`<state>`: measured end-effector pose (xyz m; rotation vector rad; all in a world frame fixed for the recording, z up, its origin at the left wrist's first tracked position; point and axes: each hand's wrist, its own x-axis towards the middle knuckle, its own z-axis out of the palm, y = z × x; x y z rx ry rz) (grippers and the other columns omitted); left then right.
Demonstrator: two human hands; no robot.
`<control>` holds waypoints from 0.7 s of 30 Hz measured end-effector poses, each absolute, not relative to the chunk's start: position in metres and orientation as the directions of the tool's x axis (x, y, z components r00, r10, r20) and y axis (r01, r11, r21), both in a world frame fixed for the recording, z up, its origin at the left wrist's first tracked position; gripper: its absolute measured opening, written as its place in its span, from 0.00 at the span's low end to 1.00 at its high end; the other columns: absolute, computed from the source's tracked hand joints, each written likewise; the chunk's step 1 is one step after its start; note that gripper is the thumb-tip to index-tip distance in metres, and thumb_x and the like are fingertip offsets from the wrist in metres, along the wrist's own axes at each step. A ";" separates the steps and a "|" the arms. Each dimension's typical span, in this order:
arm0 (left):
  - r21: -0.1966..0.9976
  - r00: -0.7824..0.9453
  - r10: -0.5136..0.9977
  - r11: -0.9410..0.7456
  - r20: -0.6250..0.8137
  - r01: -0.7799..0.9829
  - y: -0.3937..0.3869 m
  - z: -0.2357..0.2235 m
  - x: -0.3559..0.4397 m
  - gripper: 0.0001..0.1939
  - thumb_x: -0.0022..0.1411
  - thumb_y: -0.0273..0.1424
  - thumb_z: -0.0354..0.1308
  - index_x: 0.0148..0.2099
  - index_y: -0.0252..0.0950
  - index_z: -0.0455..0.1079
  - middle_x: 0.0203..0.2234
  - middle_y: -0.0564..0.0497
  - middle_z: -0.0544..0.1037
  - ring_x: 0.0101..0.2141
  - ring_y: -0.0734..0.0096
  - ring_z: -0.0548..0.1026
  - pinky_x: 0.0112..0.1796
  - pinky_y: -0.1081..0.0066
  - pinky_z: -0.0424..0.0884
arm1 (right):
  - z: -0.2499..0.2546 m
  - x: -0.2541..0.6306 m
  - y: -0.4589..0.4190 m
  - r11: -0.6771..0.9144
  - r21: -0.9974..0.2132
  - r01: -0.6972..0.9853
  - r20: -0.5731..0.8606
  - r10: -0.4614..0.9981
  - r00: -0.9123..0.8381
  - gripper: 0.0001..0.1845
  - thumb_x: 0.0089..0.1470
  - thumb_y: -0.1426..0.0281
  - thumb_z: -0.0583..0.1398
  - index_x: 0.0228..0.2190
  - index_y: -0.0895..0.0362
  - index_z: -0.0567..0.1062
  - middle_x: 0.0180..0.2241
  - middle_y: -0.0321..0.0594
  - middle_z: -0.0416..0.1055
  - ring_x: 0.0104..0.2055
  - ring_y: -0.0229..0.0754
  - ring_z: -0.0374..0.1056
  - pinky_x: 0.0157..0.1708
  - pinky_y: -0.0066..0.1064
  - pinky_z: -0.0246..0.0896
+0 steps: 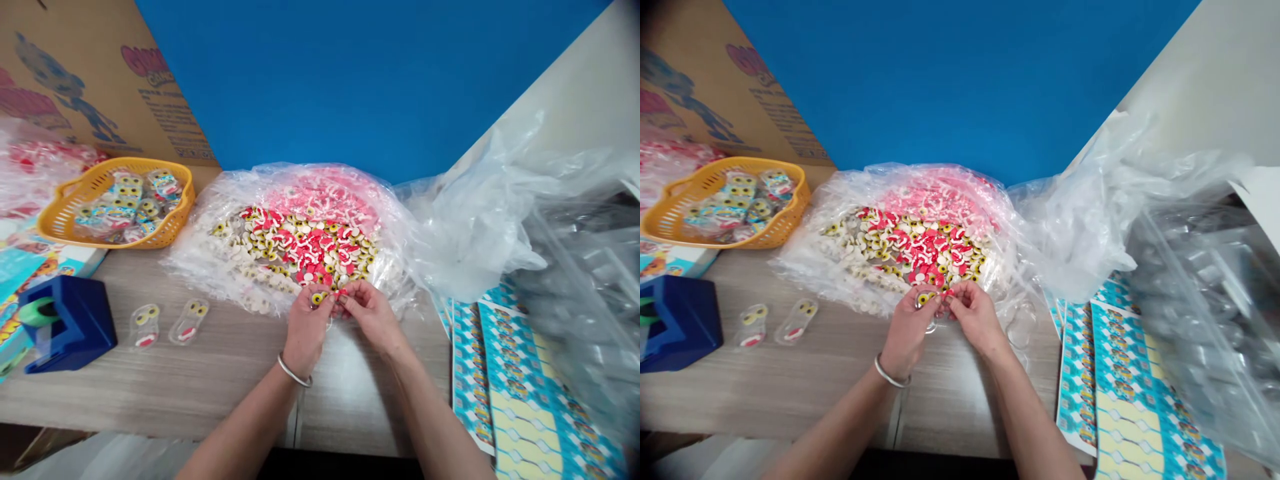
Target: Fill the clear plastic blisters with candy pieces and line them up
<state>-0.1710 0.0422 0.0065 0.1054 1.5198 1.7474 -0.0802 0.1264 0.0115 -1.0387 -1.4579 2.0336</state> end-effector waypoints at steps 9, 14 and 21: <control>0.791 -0.619 0.605 0.027 -0.500 -0.612 0.045 0.019 -0.171 0.11 0.47 0.31 0.66 0.34 0.35 0.69 0.17 0.58 0.72 0.19 0.78 0.68 0.24 0.75 0.61 | 0.016 -0.076 0.133 -0.503 -0.864 -0.004 -0.405 0.700 -0.588 0.19 0.37 0.62 0.74 0.28 0.56 0.74 0.21 0.31 0.72 0.21 0.34 0.67 0.24 0.27 0.67; 0.780 -0.665 0.559 -0.053 -0.495 -0.624 0.043 0.018 -0.181 0.13 0.45 0.32 0.68 0.34 0.35 0.69 0.18 0.58 0.72 0.20 0.77 0.69 0.26 0.74 0.63 | 0.012 -0.072 0.139 -0.488 -0.856 -0.167 -0.367 0.803 -0.469 0.16 0.37 0.66 0.72 0.28 0.55 0.75 0.22 0.31 0.72 0.21 0.33 0.65 0.22 0.26 0.66; 0.746 -0.628 0.621 -0.101 -0.469 -0.658 0.042 0.021 -0.178 0.15 0.47 0.32 0.70 0.36 0.36 0.69 0.21 0.58 0.74 0.23 0.76 0.72 0.29 0.72 0.68 | 0.019 -0.079 0.146 0.169 -0.977 0.133 0.101 0.905 -0.414 0.09 0.52 0.64 0.64 0.35 0.54 0.82 0.44 0.45 0.75 0.43 0.45 0.71 0.32 0.32 0.69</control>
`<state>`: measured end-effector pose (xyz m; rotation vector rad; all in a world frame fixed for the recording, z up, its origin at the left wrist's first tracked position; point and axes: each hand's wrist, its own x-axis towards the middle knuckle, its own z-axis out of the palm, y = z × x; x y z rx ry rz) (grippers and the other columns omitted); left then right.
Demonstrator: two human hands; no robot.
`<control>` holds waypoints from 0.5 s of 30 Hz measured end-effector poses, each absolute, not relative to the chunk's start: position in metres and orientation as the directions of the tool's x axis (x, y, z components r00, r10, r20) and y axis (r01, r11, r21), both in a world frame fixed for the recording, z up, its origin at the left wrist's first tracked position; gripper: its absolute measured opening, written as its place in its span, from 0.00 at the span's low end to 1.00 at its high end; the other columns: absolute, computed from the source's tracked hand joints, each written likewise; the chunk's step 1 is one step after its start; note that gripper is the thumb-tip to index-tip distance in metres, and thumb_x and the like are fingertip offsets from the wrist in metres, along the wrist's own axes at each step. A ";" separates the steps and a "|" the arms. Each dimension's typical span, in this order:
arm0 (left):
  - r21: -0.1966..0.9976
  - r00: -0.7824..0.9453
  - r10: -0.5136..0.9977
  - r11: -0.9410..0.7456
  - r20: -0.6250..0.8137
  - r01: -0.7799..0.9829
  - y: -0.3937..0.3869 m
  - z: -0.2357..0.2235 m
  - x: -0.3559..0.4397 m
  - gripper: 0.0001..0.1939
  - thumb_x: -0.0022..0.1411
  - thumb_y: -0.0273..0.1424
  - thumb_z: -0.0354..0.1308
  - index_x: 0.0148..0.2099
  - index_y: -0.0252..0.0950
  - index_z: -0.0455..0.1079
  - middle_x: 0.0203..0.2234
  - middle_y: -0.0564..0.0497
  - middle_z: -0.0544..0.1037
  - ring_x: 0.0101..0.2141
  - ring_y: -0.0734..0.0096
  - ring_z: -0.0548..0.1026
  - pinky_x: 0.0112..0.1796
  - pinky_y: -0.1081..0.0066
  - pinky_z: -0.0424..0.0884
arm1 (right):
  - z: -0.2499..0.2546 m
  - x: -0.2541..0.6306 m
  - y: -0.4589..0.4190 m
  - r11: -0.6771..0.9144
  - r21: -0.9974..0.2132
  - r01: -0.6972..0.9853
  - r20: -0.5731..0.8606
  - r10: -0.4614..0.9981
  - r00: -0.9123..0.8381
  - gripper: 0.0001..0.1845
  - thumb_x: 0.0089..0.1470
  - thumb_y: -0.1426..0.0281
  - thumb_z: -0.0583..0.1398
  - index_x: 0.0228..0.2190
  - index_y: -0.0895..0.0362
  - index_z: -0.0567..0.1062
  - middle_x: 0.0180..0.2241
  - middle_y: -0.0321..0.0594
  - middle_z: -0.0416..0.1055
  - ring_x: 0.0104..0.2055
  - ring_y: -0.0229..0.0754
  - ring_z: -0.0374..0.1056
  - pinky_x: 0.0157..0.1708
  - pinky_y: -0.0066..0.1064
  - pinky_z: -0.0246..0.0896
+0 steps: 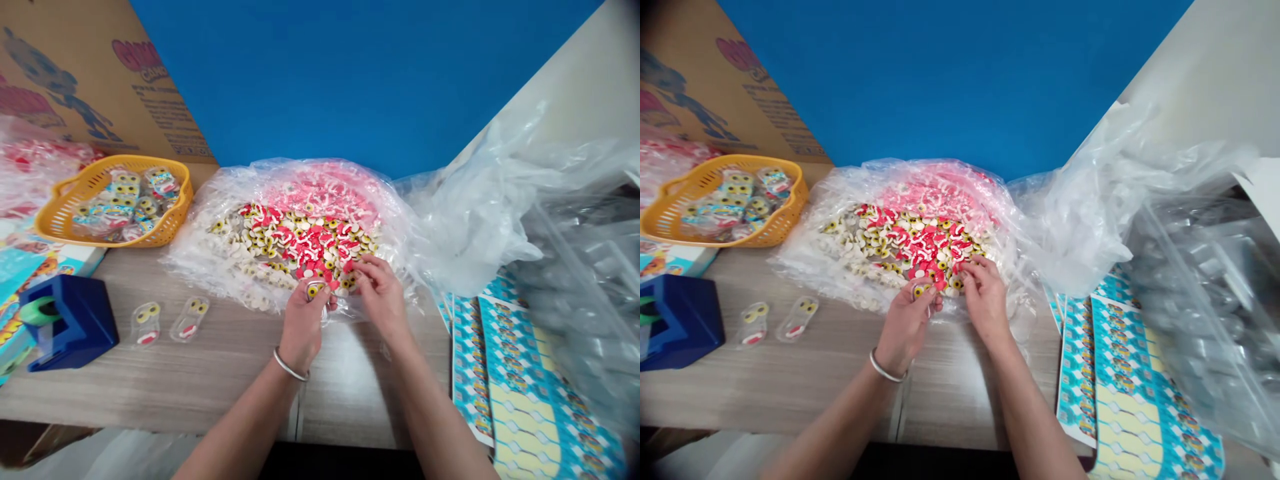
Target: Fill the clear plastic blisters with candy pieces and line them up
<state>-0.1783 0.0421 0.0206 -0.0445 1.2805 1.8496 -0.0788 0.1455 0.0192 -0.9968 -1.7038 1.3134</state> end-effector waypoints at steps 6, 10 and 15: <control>0.677 -0.489 0.713 -0.028 -0.502 -0.736 0.039 0.028 -0.169 0.17 0.47 0.30 0.71 0.39 0.36 0.70 0.25 0.54 0.77 0.25 0.75 0.73 0.29 0.72 0.69 | 0.028 -0.071 0.127 0.076 -0.984 0.164 -0.046 0.770 -0.637 0.07 0.55 0.64 0.63 0.36 0.54 0.77 0.30 0.37 0.76 0.31 0.40 0.72 0.32 0.32 0.68; 0.617 -0.388 0.782 -0.006 -0.488 -0.787 0.036 0.031 -0.169 0.15 0.50 0.33 0.70 0.39 0.35 0.71 0.28 0.52 0.77 0.28 0.72 0.75 0.29 0.71 0.70 | 0.024 -0.055 0.119 -0.055 -0.997 0.060 -0.080 0.803 -0.590 0.09 0.53 0.63 0.66 0.32 0.54 0.75 0.28 0.35 0.75 0.29 0.39 0.71 0.31 0.31 0.68; 0.589 -0.365 0.776 0.011 -0.514 -0.808 0.035 0.031 -0.166 0.15 0.52 0.34 0.69 0.41 0.35 0.72 0.35 0.49 0.78 0.28 0.73 0.75 0.29 0.71 0.69 | 0.026 -0.039 0.105 -0.012 -0.999 0.036 -0.026 0.898 -0.440 0.08 0.53 0.64 0.67 0.33 0.54 0.75 0.28 0.36 0.75 0.30 0.39 0.71 0.32 0.30 0.66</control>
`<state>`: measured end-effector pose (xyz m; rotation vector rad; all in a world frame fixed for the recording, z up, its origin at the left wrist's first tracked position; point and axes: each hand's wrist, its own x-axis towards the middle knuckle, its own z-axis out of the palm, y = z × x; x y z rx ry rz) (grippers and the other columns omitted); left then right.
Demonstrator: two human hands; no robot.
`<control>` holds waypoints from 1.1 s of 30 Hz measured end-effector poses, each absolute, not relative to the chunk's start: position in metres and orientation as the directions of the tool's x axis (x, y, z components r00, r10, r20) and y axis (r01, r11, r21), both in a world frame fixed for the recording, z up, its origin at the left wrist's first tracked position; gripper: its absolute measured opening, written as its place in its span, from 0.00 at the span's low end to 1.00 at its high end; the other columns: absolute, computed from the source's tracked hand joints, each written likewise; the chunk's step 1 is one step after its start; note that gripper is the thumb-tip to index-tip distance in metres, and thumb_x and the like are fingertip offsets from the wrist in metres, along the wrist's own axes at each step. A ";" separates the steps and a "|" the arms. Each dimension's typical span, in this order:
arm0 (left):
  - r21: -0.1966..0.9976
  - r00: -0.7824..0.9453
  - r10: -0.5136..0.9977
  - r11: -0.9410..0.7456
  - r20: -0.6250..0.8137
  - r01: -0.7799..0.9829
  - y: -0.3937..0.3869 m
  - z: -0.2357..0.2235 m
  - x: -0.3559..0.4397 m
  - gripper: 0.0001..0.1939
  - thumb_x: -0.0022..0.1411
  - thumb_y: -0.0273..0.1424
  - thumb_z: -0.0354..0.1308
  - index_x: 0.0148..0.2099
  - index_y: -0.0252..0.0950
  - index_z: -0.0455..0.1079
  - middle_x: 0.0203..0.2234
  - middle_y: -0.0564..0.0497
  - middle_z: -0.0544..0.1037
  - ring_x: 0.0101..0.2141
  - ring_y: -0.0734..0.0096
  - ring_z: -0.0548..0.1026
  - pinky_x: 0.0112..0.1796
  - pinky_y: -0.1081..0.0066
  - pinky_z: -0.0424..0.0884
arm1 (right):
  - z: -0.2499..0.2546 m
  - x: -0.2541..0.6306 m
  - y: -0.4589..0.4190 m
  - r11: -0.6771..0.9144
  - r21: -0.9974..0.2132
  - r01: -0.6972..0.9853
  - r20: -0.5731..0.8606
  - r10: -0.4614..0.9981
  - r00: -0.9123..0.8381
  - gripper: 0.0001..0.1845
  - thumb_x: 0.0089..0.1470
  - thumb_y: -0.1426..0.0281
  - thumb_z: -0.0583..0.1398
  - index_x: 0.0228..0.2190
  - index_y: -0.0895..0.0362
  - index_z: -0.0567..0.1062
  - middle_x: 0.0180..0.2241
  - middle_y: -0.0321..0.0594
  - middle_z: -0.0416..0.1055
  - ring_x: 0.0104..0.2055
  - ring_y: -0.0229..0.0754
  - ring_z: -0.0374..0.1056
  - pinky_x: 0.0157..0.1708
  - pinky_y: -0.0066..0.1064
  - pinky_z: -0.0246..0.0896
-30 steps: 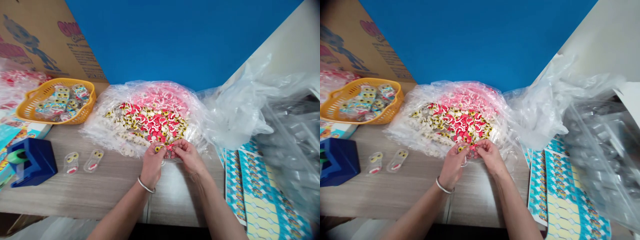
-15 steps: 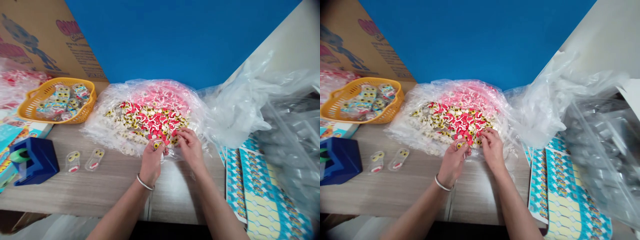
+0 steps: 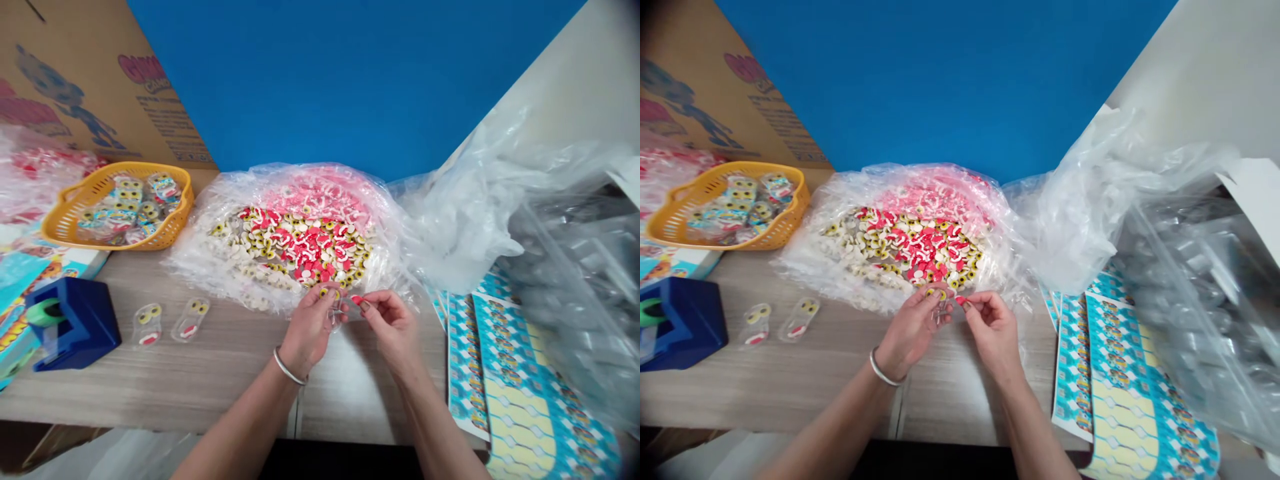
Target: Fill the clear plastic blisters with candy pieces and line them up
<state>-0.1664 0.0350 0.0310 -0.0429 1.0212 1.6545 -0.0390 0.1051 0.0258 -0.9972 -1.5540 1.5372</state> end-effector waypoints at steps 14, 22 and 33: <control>0.639 -0.351 0.769 0.095 -0.534 -0.763 0.031 0.041 -0.146 0.10 0.55 0.33 0.63 0.40 0.36 0.75 0.35 0.44 0.81 0.32 0.66 0.78 0.34 0.69 0.70 | 0.026 -0.008 0.072 0.857 -0.481 0.182 0.491 0.436 -0.754 0.13 0.58 0.78 0.60 0.41 0.51 0.79 0.45 0.41 0.79 0.48 0.49 0.72 0.47 0.44 0.71; 0.562 -0.257 0.794 0.125 -0.551 -0.818 0.028 0.042 -0.128 0.09 0.56 0.30 0.62 0.41 0.35 0.72 0.37 0.44 0.82 0.36 0.62 0.81 0.39 0.66 0.74 | 0.032 0.008 0.056 0.944 -0.195 0.267 0.471 0.329 -0.818 0.12 0.59 0.75 0.60 0.45 0.57 0.78 0.48 0.48 0.78 0.49 0.54 0.72 0.45 0.47 0.71; 0.631 -0.278 0.765 0.207 -0.581 -0.748 0.007 0.026 -0.109 0.10 0.55 0.33 0.68 0.38 0.36 0.75 0.39 0.44 0.81 0.36 0.63 0.80 0.38 0.66 0.76 | 0.013 0.077 0.051 0.608 -0.461 0.646 0.357 0.794 -0.492 0.06 0.62 0.73 0.57 0.38 0.53 0.75 0.40 0.45 0.77 0.43 0.49 0.72 0.44 0.43 0.68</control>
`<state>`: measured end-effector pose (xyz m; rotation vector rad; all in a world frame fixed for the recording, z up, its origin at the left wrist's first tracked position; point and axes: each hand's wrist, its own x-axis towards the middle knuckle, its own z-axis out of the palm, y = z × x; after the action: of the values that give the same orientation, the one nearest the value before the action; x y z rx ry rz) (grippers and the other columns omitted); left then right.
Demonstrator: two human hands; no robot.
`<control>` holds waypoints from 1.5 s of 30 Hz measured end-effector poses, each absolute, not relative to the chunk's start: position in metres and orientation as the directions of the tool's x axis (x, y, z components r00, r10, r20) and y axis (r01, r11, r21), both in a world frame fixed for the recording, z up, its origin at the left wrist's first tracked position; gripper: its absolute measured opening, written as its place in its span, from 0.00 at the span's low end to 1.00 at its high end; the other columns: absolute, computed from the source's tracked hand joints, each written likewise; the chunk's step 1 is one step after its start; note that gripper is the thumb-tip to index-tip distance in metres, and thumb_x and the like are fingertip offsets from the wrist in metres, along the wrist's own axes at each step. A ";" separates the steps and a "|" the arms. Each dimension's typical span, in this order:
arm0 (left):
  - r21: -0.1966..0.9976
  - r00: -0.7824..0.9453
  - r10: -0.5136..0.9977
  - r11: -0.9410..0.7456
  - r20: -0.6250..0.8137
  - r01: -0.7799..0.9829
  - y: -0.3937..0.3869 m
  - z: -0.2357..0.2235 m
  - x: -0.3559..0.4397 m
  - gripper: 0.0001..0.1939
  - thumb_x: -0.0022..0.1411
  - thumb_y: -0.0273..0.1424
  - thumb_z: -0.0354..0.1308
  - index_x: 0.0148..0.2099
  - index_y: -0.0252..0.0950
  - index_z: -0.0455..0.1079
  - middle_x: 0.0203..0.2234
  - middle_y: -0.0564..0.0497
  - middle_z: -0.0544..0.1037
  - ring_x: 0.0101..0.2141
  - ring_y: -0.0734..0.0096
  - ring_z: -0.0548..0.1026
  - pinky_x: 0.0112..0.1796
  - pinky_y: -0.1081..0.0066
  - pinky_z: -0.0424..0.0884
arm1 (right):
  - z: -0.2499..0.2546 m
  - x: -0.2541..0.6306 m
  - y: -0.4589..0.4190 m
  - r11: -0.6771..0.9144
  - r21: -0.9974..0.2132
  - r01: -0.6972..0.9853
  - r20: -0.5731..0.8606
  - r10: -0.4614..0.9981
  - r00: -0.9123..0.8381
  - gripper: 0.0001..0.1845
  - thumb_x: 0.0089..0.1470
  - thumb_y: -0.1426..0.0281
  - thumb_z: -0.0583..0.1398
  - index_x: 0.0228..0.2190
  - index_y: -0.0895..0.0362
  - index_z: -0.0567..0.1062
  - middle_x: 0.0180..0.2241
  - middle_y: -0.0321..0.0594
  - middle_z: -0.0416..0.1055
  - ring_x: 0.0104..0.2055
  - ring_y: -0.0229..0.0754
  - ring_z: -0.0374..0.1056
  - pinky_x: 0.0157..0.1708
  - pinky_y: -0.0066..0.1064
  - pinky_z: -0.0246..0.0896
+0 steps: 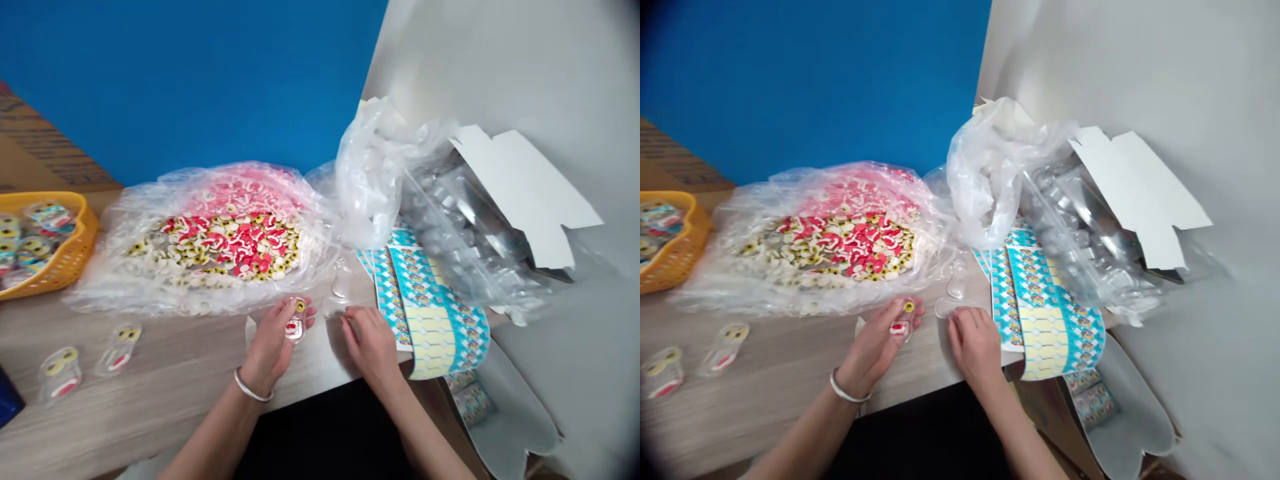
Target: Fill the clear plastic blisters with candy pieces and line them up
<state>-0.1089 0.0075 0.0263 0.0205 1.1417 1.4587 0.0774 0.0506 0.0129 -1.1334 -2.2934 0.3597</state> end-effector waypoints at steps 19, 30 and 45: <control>0.640 -0.389 0.671 0.168 -0.632 -0.750 -0.001 0.023 -0.103 0.07 0.57 0.25 0.63 0.40 0.32 0.74 0.32 0.49 0.78 0.28 0.71 0.78 0.28 0.73 0.72 | -0.003 0.082 0.062 0.561 -0.364 0.743 0.147 0.823 -0.549 0.10 0.56 0.70 0.62 0.42 0.56 0.73 0.46 0.49 0.72 0.48 0.54 0.66 0.46 0.44 0.62; 0.576 -0.375 0.672 0.096 -0.639 -0.812 -0.003 0.022 -0.100 0.07 0.62 0.33 0.61 0.42 0.37 0.73 0.41 0.47 0.77 0.40 0.64 0.78 0.37 0.69 0.73 | 0.013 0.058 0.045 0.292 -0.589 0.754 0.017 0.937 -0.349 0.13 0.50 0.64 0.64 0.37 0.55 0.70 0.34 0.41 0.71 0.36 0.48 0.70 0.36 0.37 0.66; 0.773 -0.414 0.760 0.178 -0.501 -0.609 -0.039 0.013 -0.125 0.21 0.48 0.32 0.70 0.46 0.35 0.78 0.37 0.47 0.82 0.37 0.70 0.76 0.41 0.70 0.70 | 0.015 0.007 0.027 0.099 -0.895 0.434 -0.196 0.787 -0.585 0.10 0.60 0.64 0.57 0.38 0.55 0.75 0.33 0.39 0.75 0.32 0.42 0.70 0.33 0.32 0.64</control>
<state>-0.1255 -0.0394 0.0135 0.1638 1.3051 1.5170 0.0069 0.0268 0.0153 -1.2026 -2.0514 1.4805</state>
